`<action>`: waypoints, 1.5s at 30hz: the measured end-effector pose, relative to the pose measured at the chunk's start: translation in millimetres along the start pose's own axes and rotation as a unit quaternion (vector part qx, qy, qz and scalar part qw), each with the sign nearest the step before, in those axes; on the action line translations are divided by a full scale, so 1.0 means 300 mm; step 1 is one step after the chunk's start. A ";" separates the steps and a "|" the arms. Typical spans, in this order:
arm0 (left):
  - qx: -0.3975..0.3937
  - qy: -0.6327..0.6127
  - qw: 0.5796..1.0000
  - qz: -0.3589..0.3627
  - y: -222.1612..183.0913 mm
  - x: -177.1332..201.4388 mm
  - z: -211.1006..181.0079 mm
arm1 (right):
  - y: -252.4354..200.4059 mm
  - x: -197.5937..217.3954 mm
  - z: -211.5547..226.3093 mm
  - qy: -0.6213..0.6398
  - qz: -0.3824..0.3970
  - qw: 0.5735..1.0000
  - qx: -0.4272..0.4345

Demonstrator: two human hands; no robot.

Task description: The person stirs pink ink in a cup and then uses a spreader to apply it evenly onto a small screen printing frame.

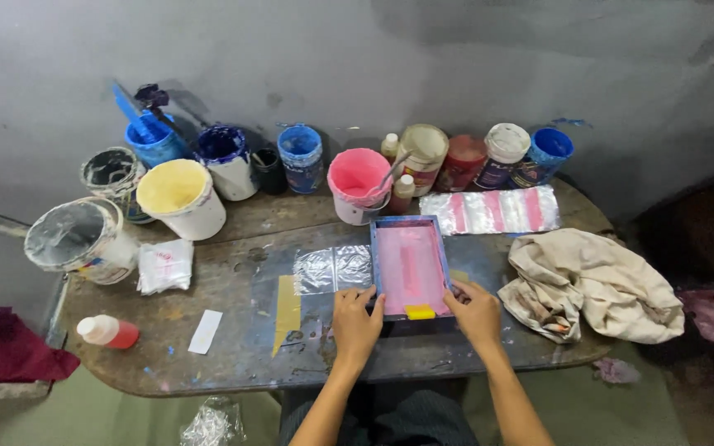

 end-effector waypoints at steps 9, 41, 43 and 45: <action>0.031 0.023 0.998 0.043 0.003 -0.032 -0.028 | 0.029 0.002 -0.020 -0.004 -0.017 1.000 0.018; -0.184 0.028 0.970 0.156 0.084 -0.018 -0.065 | -0.049 0.083 0.233 0.074 0.256 0.949 0.170; -0.185 0.047 0.965 0.178 0.088 -0.044 -0.059 | -0.032 0.046 0.220 0.061 0.277 0.937 0.202; -0.162 0.091 0.960 0.211 0.085 -0.045 -0.058 | -0.008 0.006 0.196 0.056 0.284 0.934 0.209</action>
Point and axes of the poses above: each hand's wrist, its own y-axis towards the middle knuckle, its own x-axis out of the back of the hand, z = x × y, the point moved 5 cm from there along y, towards the middle knuckle, and after that the axes turned 4 degrees about y, right-handed, at the moved point
